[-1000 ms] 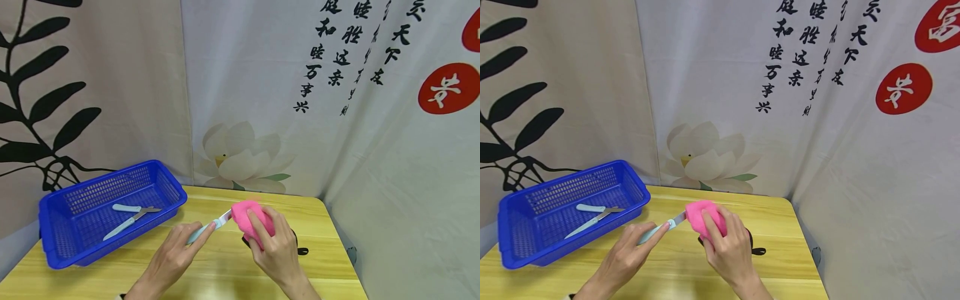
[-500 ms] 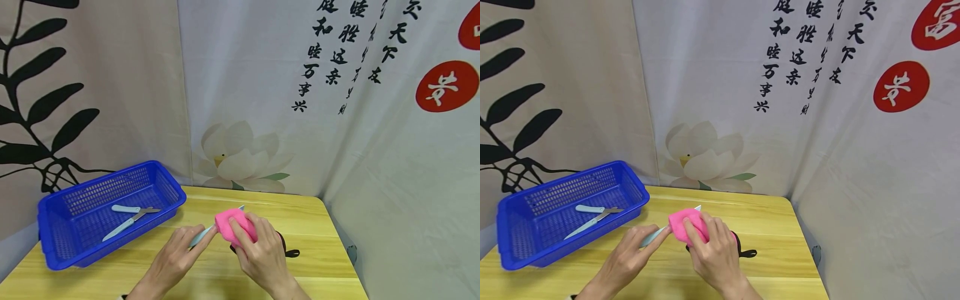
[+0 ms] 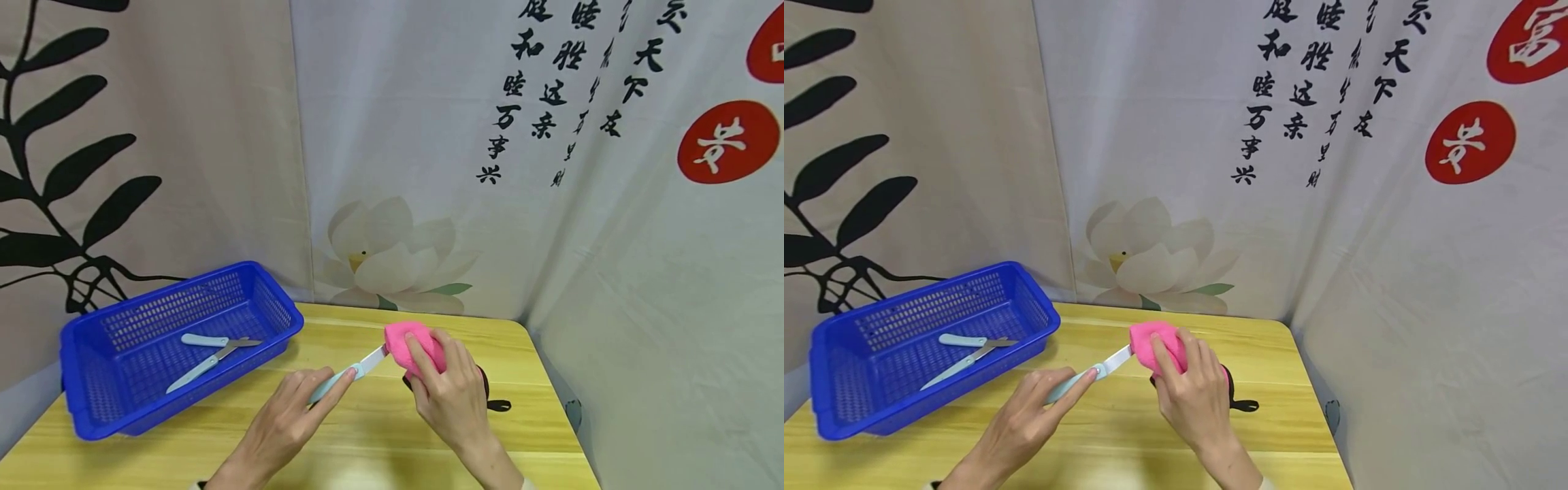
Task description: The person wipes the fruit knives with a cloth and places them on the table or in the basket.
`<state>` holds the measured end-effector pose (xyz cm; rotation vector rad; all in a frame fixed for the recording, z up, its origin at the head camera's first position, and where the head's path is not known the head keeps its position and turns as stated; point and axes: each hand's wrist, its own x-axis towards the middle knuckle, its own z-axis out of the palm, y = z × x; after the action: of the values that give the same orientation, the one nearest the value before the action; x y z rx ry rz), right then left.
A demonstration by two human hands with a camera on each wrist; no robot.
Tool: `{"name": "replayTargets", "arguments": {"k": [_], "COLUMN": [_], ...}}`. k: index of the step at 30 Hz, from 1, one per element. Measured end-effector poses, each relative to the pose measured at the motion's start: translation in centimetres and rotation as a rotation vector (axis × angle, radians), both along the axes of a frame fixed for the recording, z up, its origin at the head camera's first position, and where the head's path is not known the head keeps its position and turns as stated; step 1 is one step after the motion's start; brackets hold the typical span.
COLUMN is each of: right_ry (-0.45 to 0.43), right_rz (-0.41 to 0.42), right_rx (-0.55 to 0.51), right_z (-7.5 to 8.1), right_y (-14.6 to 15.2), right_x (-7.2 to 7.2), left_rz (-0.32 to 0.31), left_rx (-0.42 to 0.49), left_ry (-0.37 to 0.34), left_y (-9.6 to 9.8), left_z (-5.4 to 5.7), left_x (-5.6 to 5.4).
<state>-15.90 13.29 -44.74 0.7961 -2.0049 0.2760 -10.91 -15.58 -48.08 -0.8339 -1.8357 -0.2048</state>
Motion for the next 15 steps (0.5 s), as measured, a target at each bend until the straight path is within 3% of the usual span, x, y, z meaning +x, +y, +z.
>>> {"name": "replayTargets", "arguments": {"k": [7,15], "right_ry": [-0.041,0.016], "right_rz": [-0.068,0.043], "right_rx": [-0.042,-0.063], "right_z": [-0.1,0.4], "right_y": [1.7,0.5], "right_x": [-0.8,0.3], "left_rz": [-0.013,0.013], "left_rx": [0.019,0.008], "left_ry": [0.032,0.01], "left_y": [-0.1,-0.4], "left_z": [0.4,0.3], "left_x": [-0.3,-0.3]}}
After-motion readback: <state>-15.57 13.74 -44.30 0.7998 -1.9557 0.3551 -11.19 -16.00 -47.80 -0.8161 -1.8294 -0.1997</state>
